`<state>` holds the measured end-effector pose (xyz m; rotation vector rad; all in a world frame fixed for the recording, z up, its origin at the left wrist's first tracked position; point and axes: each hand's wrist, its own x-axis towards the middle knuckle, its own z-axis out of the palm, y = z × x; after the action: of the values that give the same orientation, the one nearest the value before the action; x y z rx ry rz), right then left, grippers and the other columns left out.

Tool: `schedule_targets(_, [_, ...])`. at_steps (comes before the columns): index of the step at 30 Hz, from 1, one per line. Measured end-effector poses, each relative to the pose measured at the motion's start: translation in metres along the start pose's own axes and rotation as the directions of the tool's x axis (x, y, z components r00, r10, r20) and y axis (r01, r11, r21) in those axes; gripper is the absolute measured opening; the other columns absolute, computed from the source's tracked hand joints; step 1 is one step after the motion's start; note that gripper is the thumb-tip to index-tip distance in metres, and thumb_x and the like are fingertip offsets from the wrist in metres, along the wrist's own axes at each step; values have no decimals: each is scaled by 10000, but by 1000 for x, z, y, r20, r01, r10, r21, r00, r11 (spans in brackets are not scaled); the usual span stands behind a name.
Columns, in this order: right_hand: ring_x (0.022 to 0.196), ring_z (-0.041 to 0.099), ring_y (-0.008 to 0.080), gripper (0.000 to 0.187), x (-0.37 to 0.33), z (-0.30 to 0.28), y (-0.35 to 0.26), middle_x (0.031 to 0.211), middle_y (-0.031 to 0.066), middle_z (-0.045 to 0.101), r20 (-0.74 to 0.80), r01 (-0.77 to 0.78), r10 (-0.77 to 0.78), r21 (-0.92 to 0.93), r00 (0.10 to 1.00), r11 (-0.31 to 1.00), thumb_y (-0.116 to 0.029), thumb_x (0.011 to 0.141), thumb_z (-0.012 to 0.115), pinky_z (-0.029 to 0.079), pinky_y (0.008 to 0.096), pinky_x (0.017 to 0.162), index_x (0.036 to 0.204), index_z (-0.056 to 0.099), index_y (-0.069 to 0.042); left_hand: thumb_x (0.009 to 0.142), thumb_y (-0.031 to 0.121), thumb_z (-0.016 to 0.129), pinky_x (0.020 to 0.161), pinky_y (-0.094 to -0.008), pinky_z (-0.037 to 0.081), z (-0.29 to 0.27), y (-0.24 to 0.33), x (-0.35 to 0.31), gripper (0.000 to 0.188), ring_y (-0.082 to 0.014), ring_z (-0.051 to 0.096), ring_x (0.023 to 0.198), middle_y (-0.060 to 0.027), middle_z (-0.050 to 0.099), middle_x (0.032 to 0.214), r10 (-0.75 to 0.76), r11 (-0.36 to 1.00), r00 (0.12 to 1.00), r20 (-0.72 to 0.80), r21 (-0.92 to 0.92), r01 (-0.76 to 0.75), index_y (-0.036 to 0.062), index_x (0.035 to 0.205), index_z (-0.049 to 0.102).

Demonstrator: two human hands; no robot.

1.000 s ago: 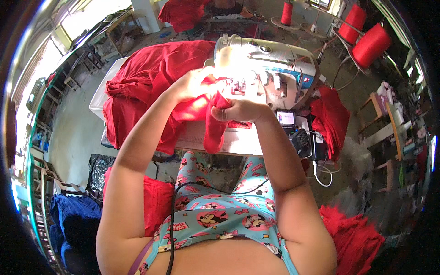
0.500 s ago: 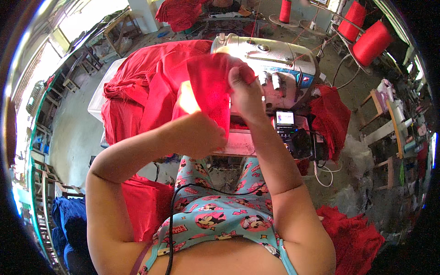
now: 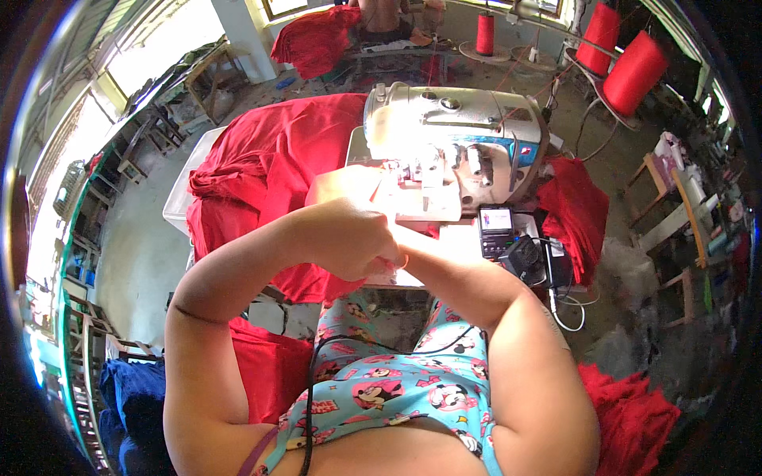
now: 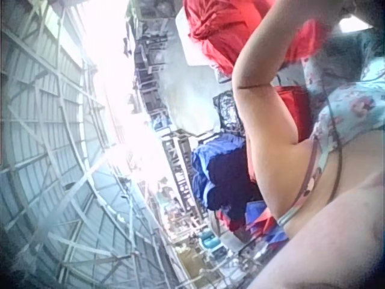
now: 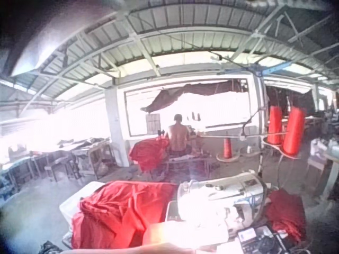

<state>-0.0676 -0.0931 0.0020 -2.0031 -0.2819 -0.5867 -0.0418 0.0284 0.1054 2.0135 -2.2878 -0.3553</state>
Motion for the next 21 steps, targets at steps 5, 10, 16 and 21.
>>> schedule_targets(5, [681, 482, 128, 378, 9, -65, -21, 743, 43, 530, 671, -64, -252, 408, 697, 911, -378, 958, 479, 432, 294, 643, 937, 587, -16, 686, 348, 748, 855, -417, 432, -17, -35, -23, 243, -244, 622, 854, -61, 659, 810, -6, 999, 998, -59, -49, 3, 132, 789, 705])
schedule_targets(10, [626, 523, 143, 382, 21, -75, -58, 682, 59, 578, 927, 69, 147, -182, 345, 981, -387, 941, 525, 447, 282, 609, 913, 623, -18, 669, 370, 764, 963, -465, 331, -14, -39, -9, 250, -210, 573, 975, -31, 652, 914, 25, 997, 998, 62, 67, -29, 160, 800, 725])
schedule_targets(16, [748, 627, 268, 166, -37, -59, 8, 770, 131, 647, 156, -9, 111, -541, 982, 841, -156, 791, 572, 490, 354, 672, 894, 622, -36, 705, 258, 766, 723, -342, 464, -14, -37, 4, 206, -220, 612, 800, -56, 645, 810, 26, 981, 998, 50, -193, -16, 96, 802, 683])
schedule_targets(21, [847, 617, 128, 388, -49, -71, 7, 876, 61, 646, 226, -365, 302, 336, 926, 868, 139, 731, 500, 509, 295, 762, 1080, 538, -27, 702, 198, 774, 698, -341, 472, -16, -37, -5, 208, -210, 613, 764, -65, 639, 764, -28, 969, 999, 29, -247, 34, 57, 793, 652])
